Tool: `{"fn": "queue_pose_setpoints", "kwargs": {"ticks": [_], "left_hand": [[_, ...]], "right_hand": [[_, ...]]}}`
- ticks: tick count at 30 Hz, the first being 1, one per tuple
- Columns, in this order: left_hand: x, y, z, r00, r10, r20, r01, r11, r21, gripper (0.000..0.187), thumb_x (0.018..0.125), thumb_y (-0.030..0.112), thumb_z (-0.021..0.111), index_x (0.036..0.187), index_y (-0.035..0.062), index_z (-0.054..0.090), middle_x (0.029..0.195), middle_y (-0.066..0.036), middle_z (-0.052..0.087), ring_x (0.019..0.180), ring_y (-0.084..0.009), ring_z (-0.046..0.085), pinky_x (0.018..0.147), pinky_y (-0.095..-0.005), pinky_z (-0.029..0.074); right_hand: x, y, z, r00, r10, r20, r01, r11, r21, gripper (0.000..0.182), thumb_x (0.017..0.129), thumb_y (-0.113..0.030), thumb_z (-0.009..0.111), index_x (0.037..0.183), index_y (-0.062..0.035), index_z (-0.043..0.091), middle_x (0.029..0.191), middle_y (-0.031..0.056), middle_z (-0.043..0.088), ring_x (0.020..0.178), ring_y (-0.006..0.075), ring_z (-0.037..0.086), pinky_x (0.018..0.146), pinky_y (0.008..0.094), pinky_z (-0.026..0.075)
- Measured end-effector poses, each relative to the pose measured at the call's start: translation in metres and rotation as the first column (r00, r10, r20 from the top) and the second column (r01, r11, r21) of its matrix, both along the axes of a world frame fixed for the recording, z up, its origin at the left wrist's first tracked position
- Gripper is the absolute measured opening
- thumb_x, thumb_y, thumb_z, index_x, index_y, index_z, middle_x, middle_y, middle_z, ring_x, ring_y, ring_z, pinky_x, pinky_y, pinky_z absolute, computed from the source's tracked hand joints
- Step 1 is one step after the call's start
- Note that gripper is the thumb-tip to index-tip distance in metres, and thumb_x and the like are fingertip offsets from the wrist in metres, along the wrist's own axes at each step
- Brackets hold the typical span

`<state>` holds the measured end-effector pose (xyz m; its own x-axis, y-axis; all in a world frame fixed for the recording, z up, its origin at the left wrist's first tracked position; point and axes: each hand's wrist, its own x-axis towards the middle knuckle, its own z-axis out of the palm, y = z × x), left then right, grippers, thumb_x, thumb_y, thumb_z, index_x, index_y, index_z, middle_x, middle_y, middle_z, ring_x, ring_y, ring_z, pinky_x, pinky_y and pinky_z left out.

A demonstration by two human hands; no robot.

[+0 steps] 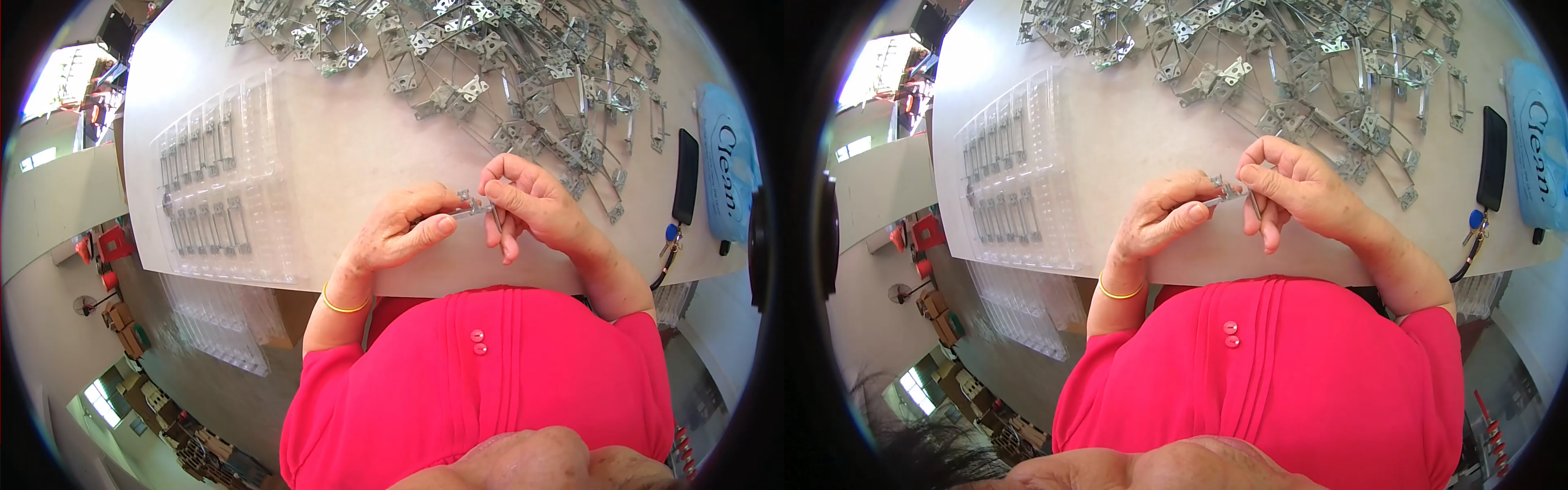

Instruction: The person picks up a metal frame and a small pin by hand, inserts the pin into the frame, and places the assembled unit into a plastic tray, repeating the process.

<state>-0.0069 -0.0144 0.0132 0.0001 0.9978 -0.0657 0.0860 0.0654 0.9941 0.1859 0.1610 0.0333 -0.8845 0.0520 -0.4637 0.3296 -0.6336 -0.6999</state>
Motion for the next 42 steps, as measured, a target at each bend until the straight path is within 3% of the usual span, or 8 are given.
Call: {"fn": "queue_pose_setpoints", "kwargs": {"ticks": [10,12,15,20,28,32,34,42], "left_hand": [[-0.003,-0.002,0.004,0.95,-0.172,0.26,0.185,0.982,-0.027,0.045,0.105,0.035,0.055,0.117,-0.0065,0.067,0.082,-0.007,0.061,0.071,-0.0152,0.054,0.064,-0.0306,0.044],[-0.001,-0.004,0.008,0.887,0.054,0.458,0.076,0.962,-0.262,0.05,0.108,0.039,0.049,0.123,-0.0049,0.066,0.08,-0.003,0.057,0.064,-0.0087,0.047,0.056,-0.0257,0.037],[0.0,-0.003,0.004,0.868,0.105,0.486,0.034,0.963,-0.269,0.053,0.109,0.042,0.045,0.128,-0.0034,0.064,0.079,-0.002,0.055,0.059,-0.0052,0.041,0.052,-0.0228,0.031],[0.002,-0.003,0.004,0.866,0.136,0.48,0.002,0.961,-0.276,0.054,0.108,0.043,0.046,0.129,-0.003,0.065,0.079,-0.002,0.055,0.058,-0.0062,0.042,0.052,-0.0236,0.032],[0.004,-0.003,0.001,0.872,0.199,0.447,-0.059,0.949,-0.308,0.053,0.109,0.042,0.045,0.131,-0.0021,0.063,0.083,-0.003,0.056,0.062,-0.0073,0.041,0.055,-0.0234,0.034],[0.008,-0.003,-0.004,0.867,0.27,0.418,-0.167,0.949,-0.268,0.055,0.109,0.042,0.043,0.131,-0.0036,0.063,0.081,-0.003,0.055,0.061,-0.0075,0.04,0.055,-0.0237,0.031],[0.009,-0.003,-0.005,0.881,0.284,0.377,-0.195,0.947,-0.256,0.057,0.109,0.042,0.042,0.131,-0.0051,0.063,0.078,-0.003,0.055,0.058,-0.0074,0.04,0.053,-0.024,0.029],[0.012,-0.003,-0.003,0.927,0.272,0.257,-0.215,0.949,-0.229,0.054,0.107,0.043,0.047,0.129,-0.0027,0.065,0.081,-0.001,0.054,0.065,-0.0074,0.039,0.057,-0.0236,0.031]], "right_hand": [[0.005,0.004,-0.004,0.979,-0.201,0.024,0.183,0.93,0.317,0.02,0.109,-0.025,0.05,0.105,-0.0055,0.048,0.074,0.0095,0.067,0.047,0.0115,0.057,0.045,0.0229,0.045],[0.005,0.003,-0.005,0.964,-0.257,-0.071,0.266,0.911,0.317,0.019,0.109,-0.024,0.05,0.106,-0.0055,0.047,0.076,0.0104,0.068,0.05,0.0114,0.059,0.046,0.0228,0.047],[0.006,-0.004,-0.004,0.913,-0.331,-0.24,0.395,0.867,0.305,0.015,0.109,-0.019,0.051,0.107,-0.0051,0.046,0.082,0.0123,0.07,0.055,0.0114,0.063,0.05,0.023,0.051],[0.008,-0.015,-0.011,0.855,-0.312,-0.414,0.459,0.827,0.326,0.01,0.107,-0.01,0.051,0.111,-0.0027,0.044,0.09,0.014,0.072,0.065,0.0126,0.069,0.058,0.0241,0.057],[0.007,-0.016,-0.024,0.845,0.055,-0.532,0.478,0.371,0.796,0.019,0.098,0.007,0.058,0.112,0.0013,0.046,0.097,0.0129,0.07,0.078,0.015,0.074,0.066,0.0264,0.061],[0.008,-0.018,-0.024,0.867,0.046,-0.496,0.443,0.386,0.809,0.02,0.097,0.008,0.057,0.113,0.0014,0.046,0.095,0.0121,0.068,0.079,0.0153,0.074,0.066,0.0262,0.061],[0.009,-0.023,-0.021,0.895,-0.045,-0.444,0.39,0.562,0.729,0.021,0.097,0.009,0.058,0.112,0.0012,0.046,0.094,0.0118,0.068,0.08,0.0157,0.074,0.067,0.0265,0.061],[0.007,-0.028,-0.023,0.9,-0.046,-0.433,0.406,0.447,0.797,0.024,0.098,0.005,0.059,0.118,-0.0002,0.047,0.089,0.0106,0.07,0.077,0.0146,0.074,0.067,0.0265,0.059]]}}
